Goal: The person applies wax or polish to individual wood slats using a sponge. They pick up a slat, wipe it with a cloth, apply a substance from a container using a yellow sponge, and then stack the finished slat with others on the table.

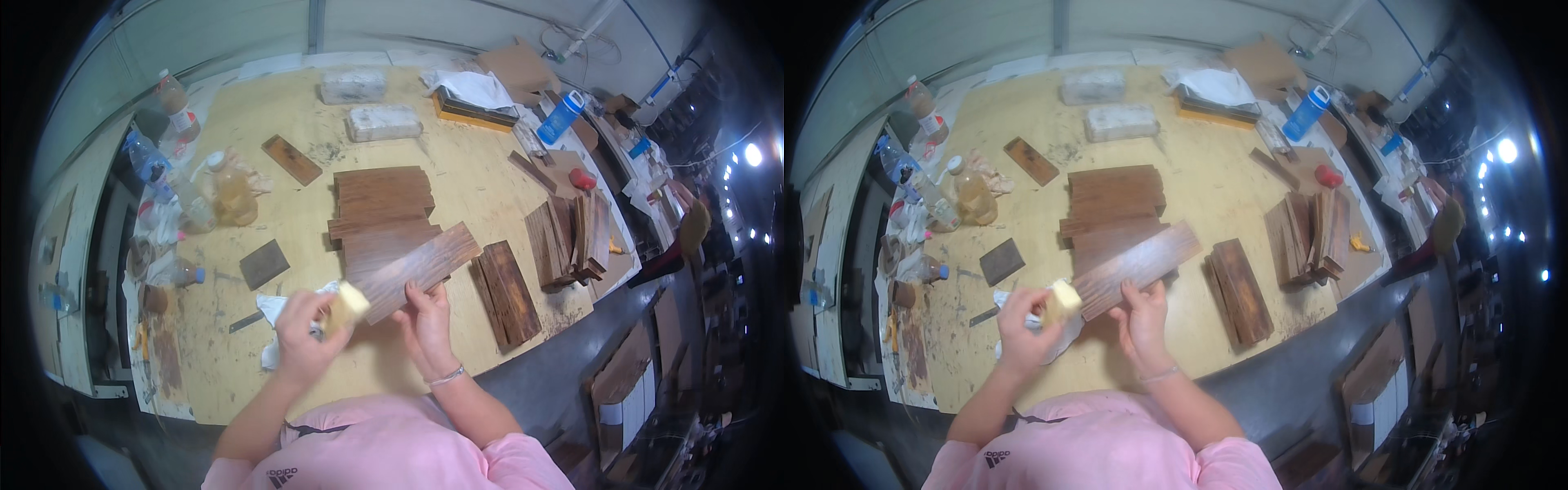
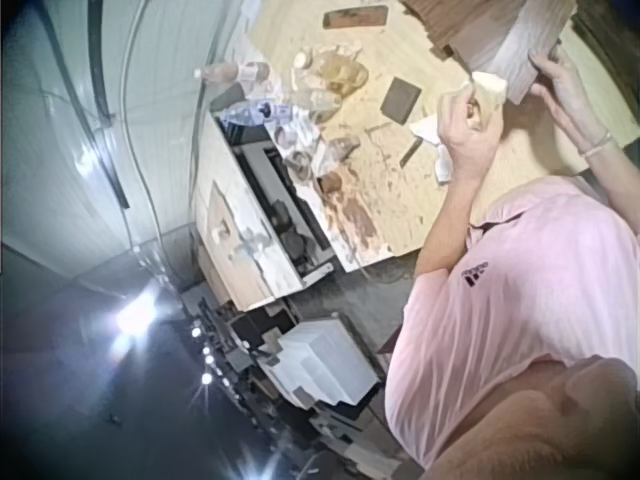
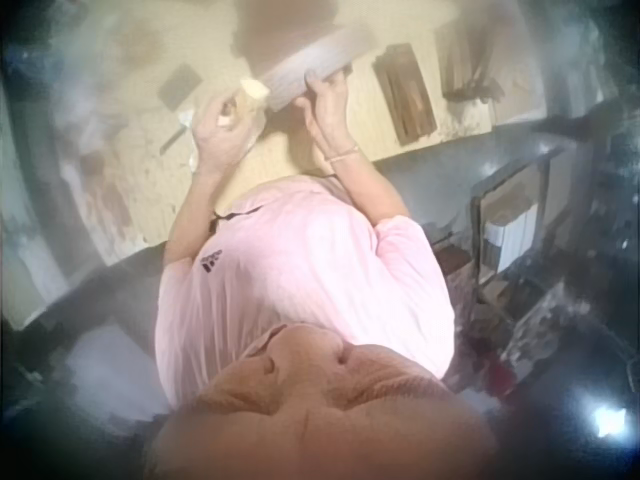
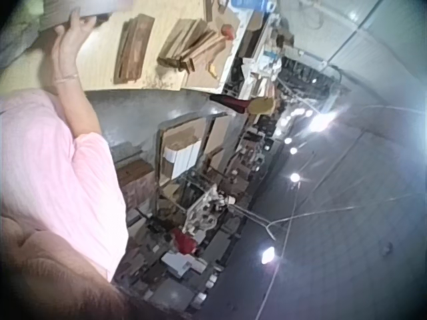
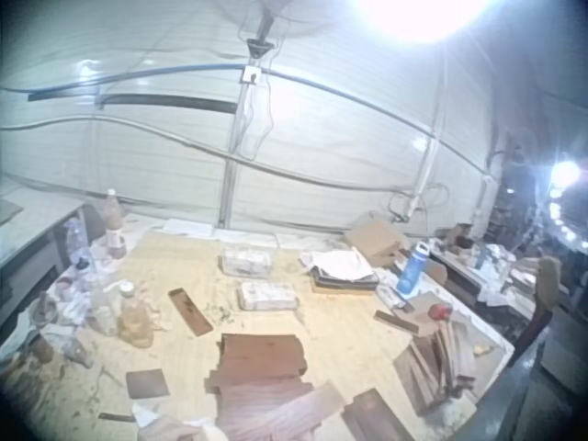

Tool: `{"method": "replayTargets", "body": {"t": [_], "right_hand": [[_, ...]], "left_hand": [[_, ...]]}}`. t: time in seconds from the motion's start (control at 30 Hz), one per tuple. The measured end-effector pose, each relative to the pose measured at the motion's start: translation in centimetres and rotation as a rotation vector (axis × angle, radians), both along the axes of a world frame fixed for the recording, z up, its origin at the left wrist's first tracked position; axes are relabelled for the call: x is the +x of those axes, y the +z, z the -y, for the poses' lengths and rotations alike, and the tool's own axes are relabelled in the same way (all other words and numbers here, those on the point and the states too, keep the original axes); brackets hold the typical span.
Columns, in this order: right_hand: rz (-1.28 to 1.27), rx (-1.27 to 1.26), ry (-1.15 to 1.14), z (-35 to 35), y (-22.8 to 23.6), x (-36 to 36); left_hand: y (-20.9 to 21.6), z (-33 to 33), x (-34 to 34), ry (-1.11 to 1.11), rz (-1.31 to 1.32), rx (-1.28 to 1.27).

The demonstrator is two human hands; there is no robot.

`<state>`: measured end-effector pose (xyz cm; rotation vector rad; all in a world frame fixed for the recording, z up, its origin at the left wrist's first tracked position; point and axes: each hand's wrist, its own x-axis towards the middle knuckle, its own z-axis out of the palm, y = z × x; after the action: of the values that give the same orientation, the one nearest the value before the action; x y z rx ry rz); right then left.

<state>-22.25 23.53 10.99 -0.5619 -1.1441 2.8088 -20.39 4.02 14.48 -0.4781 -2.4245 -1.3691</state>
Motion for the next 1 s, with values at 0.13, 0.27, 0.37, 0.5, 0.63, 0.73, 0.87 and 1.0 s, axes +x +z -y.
{"method": "replayTargets", "body": {"t": [0.13,0.27,0.37,0.5,0.63,0.73,0.87,1.0], "right_hand": [[0.023,-0.178,0.044,0.4,0.3,-0.1],[0.097,-0.394,0.050,-0.6,-1.4,-0.1],[0.117,-0.478,0.061,-0.9,-1.4,0.0],[0.168,-0.567,0.112,-1.2,-1.9,0.0],[0.199,-0.527,0.297,-0.9,-2.5,-0.1],[0.223,-0.573,0.390,0.5,-2.3,-0.1],[0.426,-0.385,0.342,3.6,2.7,1.1],[0.155,-0.669,0.721,2.1,-3.0,2.4]], "left_hand": [[-0.5,-0.3,0.4,-0.110,-0.057,-0.025],[-0.5,-0.2,3.1,-0.236,-0.058,-0.024],[0.7,0.5,2.5,-0.124,-0.046,0.043],[1.3,1.3,1.5,-0.054,-0.066,0.096],[2.5,0.1,1.8,-0.128,-0.054,0.123],[2.9,-1.6,2.5,-0.265,-0.088,0.103],[1.7,-2.2,0.7,-0.231,-0.090,0.055],[0.4,-1.2,-1.8,-0.009,0.004,0.041]]}}
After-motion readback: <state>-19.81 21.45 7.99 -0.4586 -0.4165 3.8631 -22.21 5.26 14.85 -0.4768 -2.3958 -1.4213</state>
